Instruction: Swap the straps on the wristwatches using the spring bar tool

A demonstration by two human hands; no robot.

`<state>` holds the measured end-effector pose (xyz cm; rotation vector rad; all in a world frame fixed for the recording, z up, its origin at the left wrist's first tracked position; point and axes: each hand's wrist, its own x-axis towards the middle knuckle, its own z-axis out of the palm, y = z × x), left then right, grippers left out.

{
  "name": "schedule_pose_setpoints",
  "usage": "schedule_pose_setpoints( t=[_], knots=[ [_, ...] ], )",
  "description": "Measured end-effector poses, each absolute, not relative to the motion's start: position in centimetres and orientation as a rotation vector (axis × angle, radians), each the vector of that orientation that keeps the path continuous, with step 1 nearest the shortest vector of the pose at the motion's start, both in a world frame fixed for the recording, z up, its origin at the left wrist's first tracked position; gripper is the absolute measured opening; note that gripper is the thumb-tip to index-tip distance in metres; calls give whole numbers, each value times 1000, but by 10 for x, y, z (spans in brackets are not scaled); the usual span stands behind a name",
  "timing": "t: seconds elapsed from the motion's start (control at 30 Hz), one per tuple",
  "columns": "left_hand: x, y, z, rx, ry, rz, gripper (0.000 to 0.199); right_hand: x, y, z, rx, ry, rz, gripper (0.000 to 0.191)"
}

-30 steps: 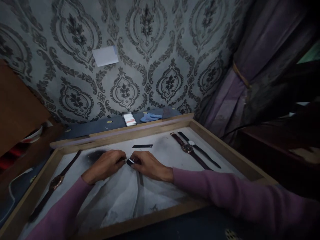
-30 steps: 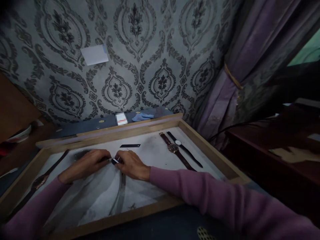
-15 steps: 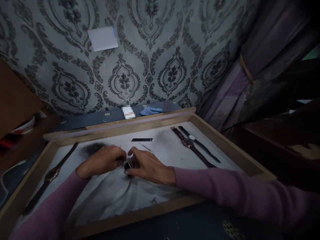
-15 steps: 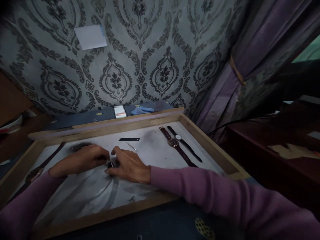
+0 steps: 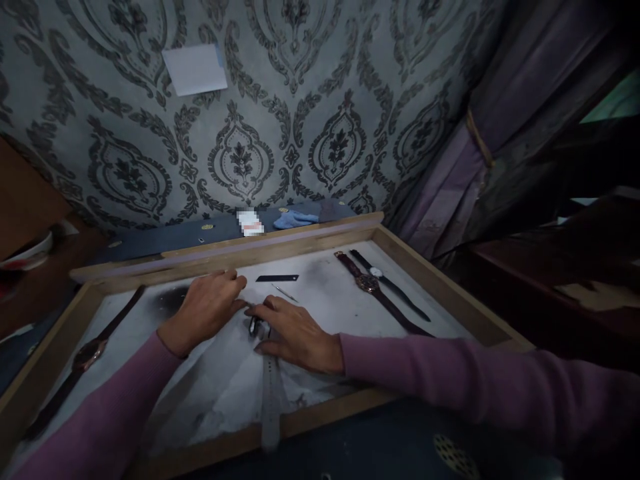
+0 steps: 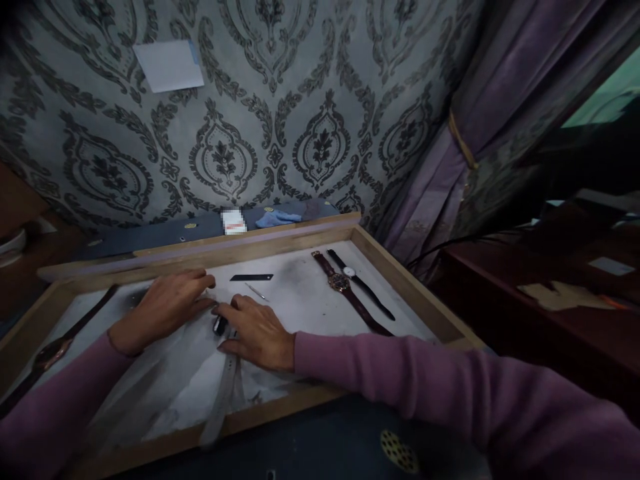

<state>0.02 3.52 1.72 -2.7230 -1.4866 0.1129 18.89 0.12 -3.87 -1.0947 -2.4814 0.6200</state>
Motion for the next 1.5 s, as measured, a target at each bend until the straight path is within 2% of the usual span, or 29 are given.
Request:
schedule_pose_setpoints(
  t=[0.1,0.2,0.67,0.87,0.97,1.1,1.27,1.43,1.5],
  knots=[
    [-1,37,11,-2700,-1515,78,13,190,3,-37,-1124,-2514,579,62],
    [-1,36,7,-2687,-1527,47,14,191,6,-38,-1116,-2529,535,69],
    [-5,33,-1,-2755,-1379,-34,14,192,10,-41,-1066,-2503,585,67],
    [0,8,8,-2685,-1392,-287,18,193,10,-42,-1054,-2534,535,66],
    [4,-16,10,-3003,-1370,-359,18,195,11,-45,-1005,-2526,527,60],
    [7,-40,3,-3306,-1318,-152,16,199,13,-49,-957,-2496,540,50],
    [5,-45,-5,-3310,-1280,-57,35,200,15,-50,-916,-2470,575,44],
    [14,-44,3,-3265,-1447,0,22,200,17,-45,-893,-2436,617,23],
    [22,-45,6,-3205,-1524,97,19,202,21,-43,-845,-2458,626,26]
  ],
)
